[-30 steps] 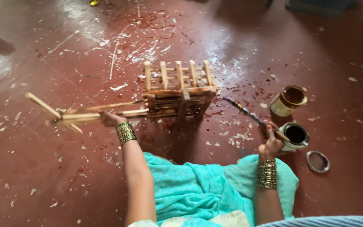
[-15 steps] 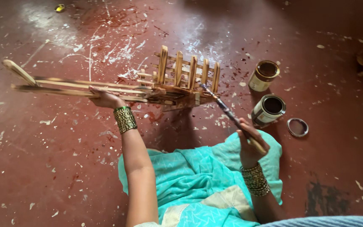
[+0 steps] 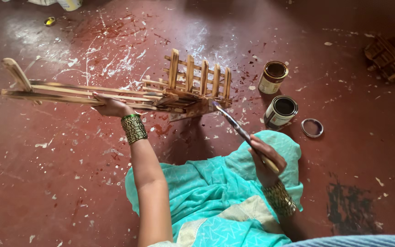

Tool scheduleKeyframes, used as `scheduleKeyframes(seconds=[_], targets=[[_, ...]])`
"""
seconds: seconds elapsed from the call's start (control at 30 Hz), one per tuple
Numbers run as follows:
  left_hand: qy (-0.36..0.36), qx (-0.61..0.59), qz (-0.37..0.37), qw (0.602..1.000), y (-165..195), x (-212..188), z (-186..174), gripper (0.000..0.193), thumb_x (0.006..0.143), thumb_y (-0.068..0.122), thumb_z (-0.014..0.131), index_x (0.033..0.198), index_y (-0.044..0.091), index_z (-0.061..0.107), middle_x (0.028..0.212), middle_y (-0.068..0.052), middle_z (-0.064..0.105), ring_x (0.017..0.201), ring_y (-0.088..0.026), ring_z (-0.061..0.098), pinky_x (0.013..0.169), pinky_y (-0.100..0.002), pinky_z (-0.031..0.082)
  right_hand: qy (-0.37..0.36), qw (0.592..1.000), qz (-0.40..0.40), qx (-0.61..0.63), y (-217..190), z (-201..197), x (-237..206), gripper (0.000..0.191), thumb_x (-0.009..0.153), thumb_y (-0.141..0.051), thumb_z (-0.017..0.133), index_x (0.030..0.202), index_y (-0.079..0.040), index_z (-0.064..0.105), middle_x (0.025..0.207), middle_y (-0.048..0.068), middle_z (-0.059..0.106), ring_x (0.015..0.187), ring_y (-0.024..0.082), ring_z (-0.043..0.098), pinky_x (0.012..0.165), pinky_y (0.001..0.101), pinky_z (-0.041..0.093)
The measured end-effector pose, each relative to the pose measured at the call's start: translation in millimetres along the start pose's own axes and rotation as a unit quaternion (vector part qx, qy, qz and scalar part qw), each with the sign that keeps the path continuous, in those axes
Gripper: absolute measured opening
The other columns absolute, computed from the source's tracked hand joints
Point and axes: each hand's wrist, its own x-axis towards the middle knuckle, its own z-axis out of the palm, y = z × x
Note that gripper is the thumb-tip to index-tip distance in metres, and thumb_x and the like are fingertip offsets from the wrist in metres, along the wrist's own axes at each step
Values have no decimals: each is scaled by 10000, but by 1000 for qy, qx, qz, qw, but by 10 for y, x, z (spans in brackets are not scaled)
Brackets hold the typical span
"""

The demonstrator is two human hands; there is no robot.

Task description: The person sits on the floor applying dark stain to a small wooden model cart with a brush. They hold the model steady, rotate and lift it to reach different sides, and dip the brush into the open can between strokes.

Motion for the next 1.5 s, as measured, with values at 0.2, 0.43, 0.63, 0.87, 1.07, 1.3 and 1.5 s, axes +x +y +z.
scheduleKeyframes(seconds=[0.2,0.43,0.63,0.87,1.07,1.3,1.5], targets=[[-56,-80,-42,994,182,-273,61,535,984,458,550,1226,-16,506,828,-147,669,551,-161,718,523,-266,645,-19,998,25,52,35,80,34,238,886,72,754,1118,50,706,1201,206,731,1149,250,710,1005,347,570],[-80,-156,-23,984,99,-467,185,478,976,373,610,1259,-4,530,841,-105,647,443,-116,562,349,-245,528,78,935,121,325,489,213,442,173,1018,-6,678,1183,47,672,1174,189,738,1117,279,733,1003,403,608],[-88,-146,16,985,-90,-479,291,425,1082,312,636,1294,-51,573,975,-103,659,632,-105,617,505,-250,586,108,848,291,431,1090,374,482,163,1021,-21,640,1157,57,684,1123,200,738,1016,317,745,887,471,640],[-111,-170,-55,978,5,-513,260,398,1031,347,595,1205,-9,555,722,-75,560,430,-106,519,349,-253,517,142,832,306,441,1220,146,447,170,1018,-30,627,1154,56,683,1127,198,736,1034,322,747,919,476,644],[-119,-122,26,985,159,-513,353,442,1027,402,600,1185,-9,569,828,-47,666,575,-87,673,554,-251,635,89,885,246,386,780,260,613,181,1033,-11,625,1180,82,675,1168,213,719,1073,302,716,941,470,634],[-212,-73,151,963,295,-384,832,387,1133,376,599,1230,9,676,916,-107,714,738,-152,662,602,-267,565,-44,959,17,278,248,268,1055,218,983,64,674,1200,46,672,1284,215,703,1230,261,692,1110,378,559],[-361,36,142,921,514,-606,949,409,1009,300,642,1277,-3,577,816,-82,714,619,-132,697,467,-249,577,-150,965,34,213,160,294,1262,240,944,110,685,1174,41,676,1284,198,705,1253,247,673,1075,344,553]])
